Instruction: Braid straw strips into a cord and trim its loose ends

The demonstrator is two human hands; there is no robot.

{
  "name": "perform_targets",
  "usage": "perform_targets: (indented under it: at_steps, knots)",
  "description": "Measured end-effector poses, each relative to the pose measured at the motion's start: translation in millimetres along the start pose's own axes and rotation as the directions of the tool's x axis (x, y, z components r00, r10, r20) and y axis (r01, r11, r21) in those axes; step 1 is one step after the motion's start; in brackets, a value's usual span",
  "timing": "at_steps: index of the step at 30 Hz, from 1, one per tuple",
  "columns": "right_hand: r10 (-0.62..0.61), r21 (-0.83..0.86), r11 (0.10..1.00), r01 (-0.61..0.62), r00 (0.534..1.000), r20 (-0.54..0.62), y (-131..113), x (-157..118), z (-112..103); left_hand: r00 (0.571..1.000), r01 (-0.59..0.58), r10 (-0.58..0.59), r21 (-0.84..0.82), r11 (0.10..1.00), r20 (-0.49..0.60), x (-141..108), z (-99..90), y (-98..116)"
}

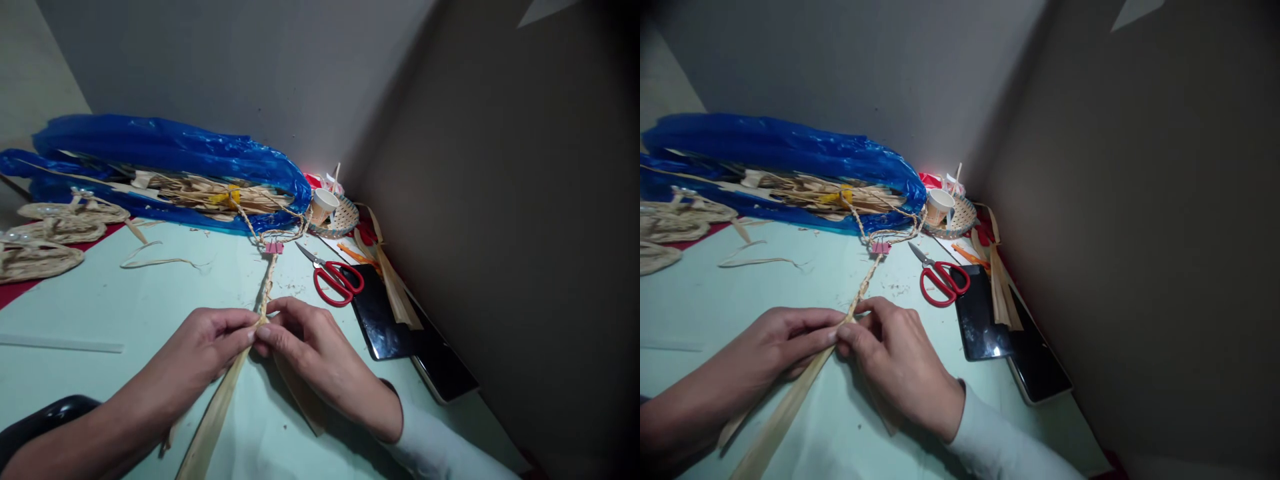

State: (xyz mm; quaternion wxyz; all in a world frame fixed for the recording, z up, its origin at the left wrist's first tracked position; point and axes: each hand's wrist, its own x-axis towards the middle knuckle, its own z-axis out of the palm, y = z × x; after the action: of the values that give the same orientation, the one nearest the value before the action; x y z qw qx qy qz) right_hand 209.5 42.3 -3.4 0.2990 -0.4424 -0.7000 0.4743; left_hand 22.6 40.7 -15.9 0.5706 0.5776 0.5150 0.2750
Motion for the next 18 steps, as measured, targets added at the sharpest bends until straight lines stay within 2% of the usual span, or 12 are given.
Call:
perform_targets:
  at_steps: [2,4,9,13,18]
  knots:
    - [-0.001,0.058,0.998,-0.002,0.998,0.066,3.0,2.5,0.4,0.998,-0.069,0.069,0.089,0.994,0.001,0.5,-0.4,0.4]
    - [-0.005,0.007,1.000,0.004,0.998,0.070,4.7,3.2,0.8,0.992,-0.118,0.123,0.199,0.973,-0.010,0.1,0.3,0.5]
    - [0.038,-0.142,0.989,-0.039,0.999,-0.006,2.3,1.7,-0.9,0.973,-0.141,0.209,0.469,0.872,-0.094,-4.8,4.7,2.3]
    - [0.047,-0.144,0.988,-0.051,0.998,-0.029,-2.9,-1.2,0.2,0.944,-0.208,0.315,0.565,0.798,-0.097,-8.4,8.2,1.8]
    - [-0.013,-0.100,0.995,0.008,0.999,-0.043,-0.6,-1.7,5.9,0.905,-0.256,0.410,0.625,0.738,-0.113,-10.8,10.3,-1.9]
